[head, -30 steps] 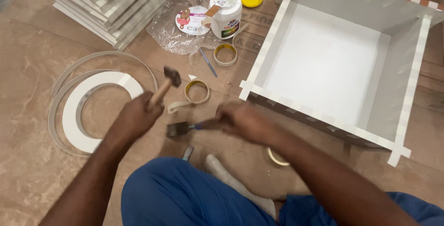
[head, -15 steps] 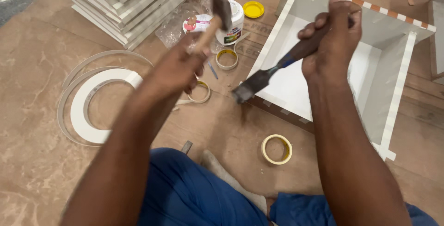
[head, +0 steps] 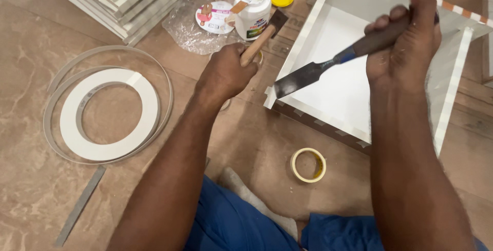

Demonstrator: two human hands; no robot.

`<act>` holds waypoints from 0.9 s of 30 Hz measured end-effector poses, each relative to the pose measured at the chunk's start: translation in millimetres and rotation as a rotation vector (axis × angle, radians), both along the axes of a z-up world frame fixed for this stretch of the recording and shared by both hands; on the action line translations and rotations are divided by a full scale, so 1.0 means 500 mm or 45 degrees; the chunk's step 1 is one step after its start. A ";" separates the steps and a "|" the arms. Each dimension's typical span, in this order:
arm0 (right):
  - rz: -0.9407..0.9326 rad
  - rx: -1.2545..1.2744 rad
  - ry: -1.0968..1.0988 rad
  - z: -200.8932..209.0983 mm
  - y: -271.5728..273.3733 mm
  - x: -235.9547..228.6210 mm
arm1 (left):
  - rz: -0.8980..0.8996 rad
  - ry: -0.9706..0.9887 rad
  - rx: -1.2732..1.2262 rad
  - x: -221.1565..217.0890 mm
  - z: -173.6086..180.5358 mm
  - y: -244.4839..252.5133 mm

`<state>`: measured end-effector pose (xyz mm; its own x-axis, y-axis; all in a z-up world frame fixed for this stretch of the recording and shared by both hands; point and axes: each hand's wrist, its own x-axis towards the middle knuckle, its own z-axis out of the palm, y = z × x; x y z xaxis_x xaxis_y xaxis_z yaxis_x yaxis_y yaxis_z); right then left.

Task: The person uses a hammer and chisel to trim a white edge strip on a wooden drawer. They then apply masking tape along the drawer's edge and press it down firmly with their fingers.

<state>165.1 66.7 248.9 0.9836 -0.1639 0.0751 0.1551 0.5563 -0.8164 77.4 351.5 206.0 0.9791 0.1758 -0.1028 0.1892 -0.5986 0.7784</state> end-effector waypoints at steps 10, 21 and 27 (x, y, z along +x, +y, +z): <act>0.256 -0.578 -0.693 0.058 0.112 -0.034 | 0.131 0.005 0.109 -0.013 0.008 0.006; 0.490 -0.572 -0.562 0.034 0.196 -0.049 | 0.148 0.055 0.110 -0.019 0.026 0.008; 0.433 -0.627 -0.520 0.068 0.197 -0.068 | 0.152 -0.020 0.095 -0.016 0.024 0.016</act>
<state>131.1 165.0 282.7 0.8518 0.2937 0.4337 0.3849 0.2108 -0.8986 69.5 359.4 217.9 0.9520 0.2979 -0.0698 0.2507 -0.6287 0.7361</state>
